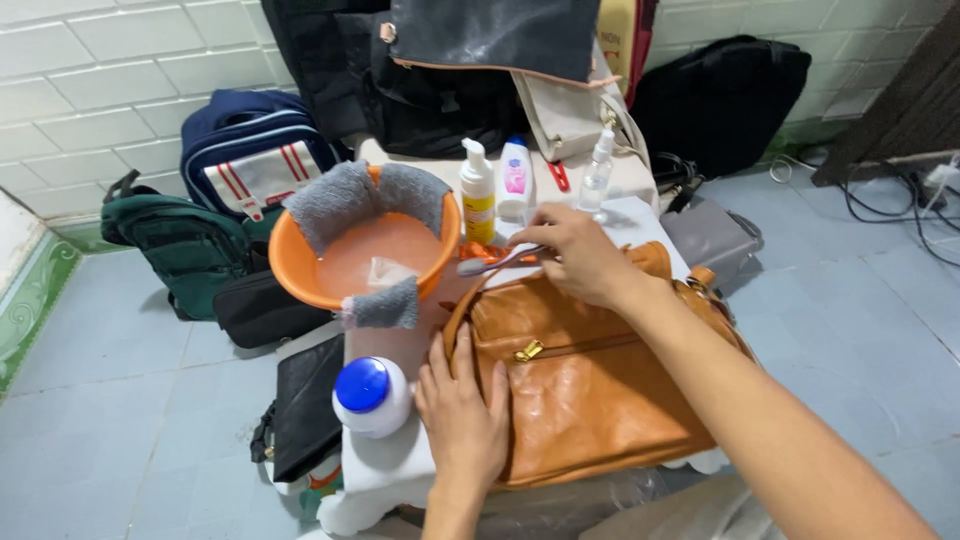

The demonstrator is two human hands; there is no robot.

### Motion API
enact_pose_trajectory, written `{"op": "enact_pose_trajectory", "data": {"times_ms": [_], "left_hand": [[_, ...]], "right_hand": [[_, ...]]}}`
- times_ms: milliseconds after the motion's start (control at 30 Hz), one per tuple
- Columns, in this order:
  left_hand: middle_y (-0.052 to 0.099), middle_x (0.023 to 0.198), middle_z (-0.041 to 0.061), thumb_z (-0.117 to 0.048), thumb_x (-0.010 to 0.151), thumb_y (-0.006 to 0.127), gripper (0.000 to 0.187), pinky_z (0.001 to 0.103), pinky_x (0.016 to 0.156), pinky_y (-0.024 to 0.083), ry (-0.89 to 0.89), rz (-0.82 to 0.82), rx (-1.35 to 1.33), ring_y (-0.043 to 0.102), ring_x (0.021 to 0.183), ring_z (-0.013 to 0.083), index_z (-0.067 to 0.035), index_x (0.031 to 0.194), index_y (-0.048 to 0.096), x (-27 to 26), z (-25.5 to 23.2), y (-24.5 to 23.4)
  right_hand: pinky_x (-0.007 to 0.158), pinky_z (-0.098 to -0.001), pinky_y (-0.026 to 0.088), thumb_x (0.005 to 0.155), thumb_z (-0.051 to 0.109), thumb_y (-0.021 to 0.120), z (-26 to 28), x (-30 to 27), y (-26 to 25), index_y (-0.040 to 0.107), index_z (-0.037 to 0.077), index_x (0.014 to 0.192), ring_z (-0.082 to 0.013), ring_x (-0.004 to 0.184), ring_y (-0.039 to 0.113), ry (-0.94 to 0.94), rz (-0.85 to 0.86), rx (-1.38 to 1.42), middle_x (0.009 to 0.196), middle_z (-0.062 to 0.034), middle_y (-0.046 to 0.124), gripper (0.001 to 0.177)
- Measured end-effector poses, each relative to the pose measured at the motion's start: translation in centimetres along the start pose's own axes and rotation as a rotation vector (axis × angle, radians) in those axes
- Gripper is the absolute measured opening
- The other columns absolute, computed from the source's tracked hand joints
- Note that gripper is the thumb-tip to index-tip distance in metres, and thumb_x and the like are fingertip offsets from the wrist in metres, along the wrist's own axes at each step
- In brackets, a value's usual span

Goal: Scrubbing a brown leather bag with a toothbrush and cleaning agent to remove dirt and stains.

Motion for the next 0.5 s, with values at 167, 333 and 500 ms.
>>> {"op": "enact_pose_trajectory", "data": {"times_ms": [167,333,500], "left_hand": [[0.043,0.150,0.021,-0.040,0.091,0.064,0.066,0.055,0.106,0.034,-0.043,0.029,-0.035,0.050,0.121,0.0398,-0.009,0.147,0.048,0.1,0.4,-0.1],[0.044,0.148,0.023,-0.040,0.091,0.064,0.068,0.053,0.106,0.032,-0.058,0.075,-0.035,0.049,0.119,0.0391,-0.008,0.149,0.046,0.3,0.5,-0.2],[0.043,0.149,0.022,-0.039,0.091,0.065,0.068,0.053,0.107,0.031,-0.075,0.097,-0.044,0.048,0.121,0.0372,-0.008,0.149,0.047,0.3,0.5,0.0]], "right_hand": [[0.076,-0.0349,0.054,0.059,-0.010,0.069,-1.9,3.7,5.9,0.078,0.006,0.103,-0.0259,0.081,0.066,0.080,0.156,-0.017,0.107,-0.0007,0.069,0.048],[0.077,-0.0439,0.054,0.071,0.005,0.076,-3.0,4.6,9.6,0.075,0.009,0.105,-0.0309,0.081,0.069,0.190,0.361,-0.291,0.093,-0.0081,0.076,0.034],[0.079,-0.0410,0.055,0.069,0.005,0.080,-4.0,4.3,10.1,0.076,0.017,0.114,-0.0269,0.087,0.066,0.282,0.403,-0.280,0.102,-0.0041,0.066,0.047]]}}
Point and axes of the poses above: each hand's wrist, its own x-axis towards the middle knuckle, its own y-axis out of the palm, z = x × y, the point moved 5 cm from there along x, towards the middle knuckle
